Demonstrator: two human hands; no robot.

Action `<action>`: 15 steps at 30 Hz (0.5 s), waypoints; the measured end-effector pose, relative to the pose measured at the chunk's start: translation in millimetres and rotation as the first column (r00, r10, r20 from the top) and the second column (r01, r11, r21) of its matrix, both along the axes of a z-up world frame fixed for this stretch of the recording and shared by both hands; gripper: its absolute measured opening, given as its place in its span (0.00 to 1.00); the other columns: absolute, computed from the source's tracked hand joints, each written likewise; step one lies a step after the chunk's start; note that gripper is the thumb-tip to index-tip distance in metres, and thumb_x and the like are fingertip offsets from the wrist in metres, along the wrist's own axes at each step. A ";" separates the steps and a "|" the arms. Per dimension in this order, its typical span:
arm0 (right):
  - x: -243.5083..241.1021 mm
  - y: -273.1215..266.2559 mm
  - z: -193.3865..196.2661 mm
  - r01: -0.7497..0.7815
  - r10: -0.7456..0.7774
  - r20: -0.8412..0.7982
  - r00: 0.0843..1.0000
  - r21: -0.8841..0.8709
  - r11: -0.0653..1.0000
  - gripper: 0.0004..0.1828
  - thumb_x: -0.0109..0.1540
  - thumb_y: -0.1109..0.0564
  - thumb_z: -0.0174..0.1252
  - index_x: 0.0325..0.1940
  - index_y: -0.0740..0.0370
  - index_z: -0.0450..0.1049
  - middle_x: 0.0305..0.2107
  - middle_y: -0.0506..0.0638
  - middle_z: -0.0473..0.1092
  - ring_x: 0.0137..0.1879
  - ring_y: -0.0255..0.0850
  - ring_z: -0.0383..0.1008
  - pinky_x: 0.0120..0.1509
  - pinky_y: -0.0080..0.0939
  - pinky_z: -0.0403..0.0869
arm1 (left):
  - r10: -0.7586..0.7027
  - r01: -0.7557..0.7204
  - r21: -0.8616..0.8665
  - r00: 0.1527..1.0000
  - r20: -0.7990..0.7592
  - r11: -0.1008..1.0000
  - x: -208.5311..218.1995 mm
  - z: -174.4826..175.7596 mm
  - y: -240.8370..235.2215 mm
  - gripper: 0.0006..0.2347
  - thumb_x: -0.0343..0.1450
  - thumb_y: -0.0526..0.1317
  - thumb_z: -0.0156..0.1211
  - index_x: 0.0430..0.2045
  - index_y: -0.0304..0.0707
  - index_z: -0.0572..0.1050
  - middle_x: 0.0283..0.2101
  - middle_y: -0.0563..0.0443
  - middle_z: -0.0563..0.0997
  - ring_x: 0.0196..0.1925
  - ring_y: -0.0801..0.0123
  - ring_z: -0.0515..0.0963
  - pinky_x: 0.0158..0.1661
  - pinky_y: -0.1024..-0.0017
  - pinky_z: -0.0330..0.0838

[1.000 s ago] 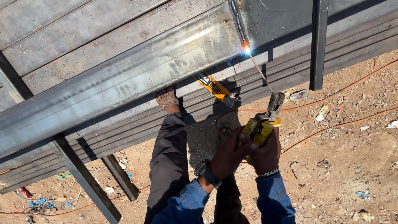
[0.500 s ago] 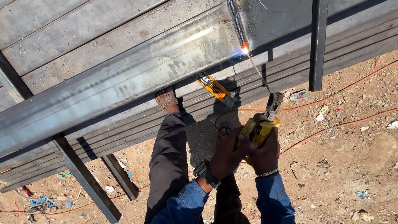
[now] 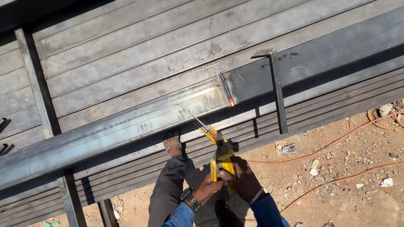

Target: Welding a joint between two large metal beams in an outdoor industrial area.

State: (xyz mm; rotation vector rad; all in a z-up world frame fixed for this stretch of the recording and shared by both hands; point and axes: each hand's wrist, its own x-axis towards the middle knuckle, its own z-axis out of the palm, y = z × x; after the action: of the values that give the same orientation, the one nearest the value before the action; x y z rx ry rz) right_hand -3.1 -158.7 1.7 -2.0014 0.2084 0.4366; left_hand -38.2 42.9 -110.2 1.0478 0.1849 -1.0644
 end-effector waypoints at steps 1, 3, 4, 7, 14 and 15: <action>9.8 -4.8 2.6 -0.127 0.113 0.119 0.986 0.118 0.985 0.39 0.63 0.42 0.63 0.72 0.63 0.61 0.56 0.62 0.70 0.63 0.52 0.71 0.63 0.51 0.71 | 0.110 -0.100 0.085 0.986 -0.123 0.991 4.7 -4.5 4.4 0.34 0.69 0.43 0.66 0.69 0.36 0.55 0.63 0.45 0.73 0.68 0.66 0.72 0.68 0.63 0.65; 45.2 -41.6 2.6 0.050 -0.041 0.126 0.991 -0.073 0.996 0.34 0.60 0.41 0.64 0.65 0.61 0.68 0.53 0.59 0.72 0.61 0.50 0.73 0.64 0.50 0.72 | 0.173 -0.173 0.045 0.985 0.008 0.984 35.4 52.2 8.8 0.31 0.68 0.43 0.63 0.66 0.34 0.59 0.58 0.42 0.77 0.62 0.63 0.76 0.64 0.63 0.67; 52.4 -61.1 3.5 0.224 -0.209 0.083 0.974 -0.261 0.939 0.30 0.58 0.40 0.64 0.59 0.58 0.75 0.50 0.56 0.75 0.59 0.48 0.75 0.65 0.48 0.72 | 0.238 -0.239 0.009 0.970 0.053 0.971 29.7 81.9 8.6 0.29 0.66 0.42 0.61 0.64 0.32 0.64 0.53 0.39 0.82 0.57 0.60 0.81 0.60 0.64 0.70; 97.9 -147.4 -84.1 0.523 -0.374 0.367 0.852 -0.545 0.656 0.41 0.60 0.35 0.65 0.62 0.73 0.73 0.55 0.71 0.70 0.62 0.64 0.69 0.68 0.59 0.67 | 0.369 -0.367 0.073 0.929 -0.022 0.928 -12.5 76.7 43.8 0.27 0.66 0.41 0.59 0.60 0.29 0.67 0.51 0.42 0.80 0.55 0.61 0.81 0.57 0.63 0.74; 177.9 -191.5 -188.0 0.617 -0.542 -0.381 0.749 0.104 0.780 0.30 0.63 0.44 0.63 0.58 0.70 0.66 0.30 0.60 0.76 0.32 0.51 0.76 0.36 0.52 0.74 | 0.709 -0.641 0.411 0.704 -0.022 0.649 -147.2 94.2 139.1 0.26 0.64 0.40 0.60 0.59 0.31 0.70 0.51 0.38 0.81 0.52 0.58 0.81 0.53 0.61 0.74; 172.8 -181.3 -167.1 0.635 -0.513 -0.423 0.747 0.225 0.739 0.22 0.63 0.47 0.62 0.54 0.62 0.67 0.24 0.54 0.68 0.26 0.46 0.67 0.29 0.50 0.69 | 0.715 -0.641 0.418 0.698 -0.032 0.644 -180.7 95.1 149.4 0.26 0.64 0.40 0.60 0.58 0.31 0.70 0.51 0.38 0.80 0.52 0.58 0.81 0.53 0.61 0.74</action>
State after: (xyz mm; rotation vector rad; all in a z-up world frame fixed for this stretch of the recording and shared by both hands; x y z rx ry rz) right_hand 169.7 -339.9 -165.4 -1.3845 0.8908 0.3652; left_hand -218.9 192.3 -15.1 1.0743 0.9166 -0.4201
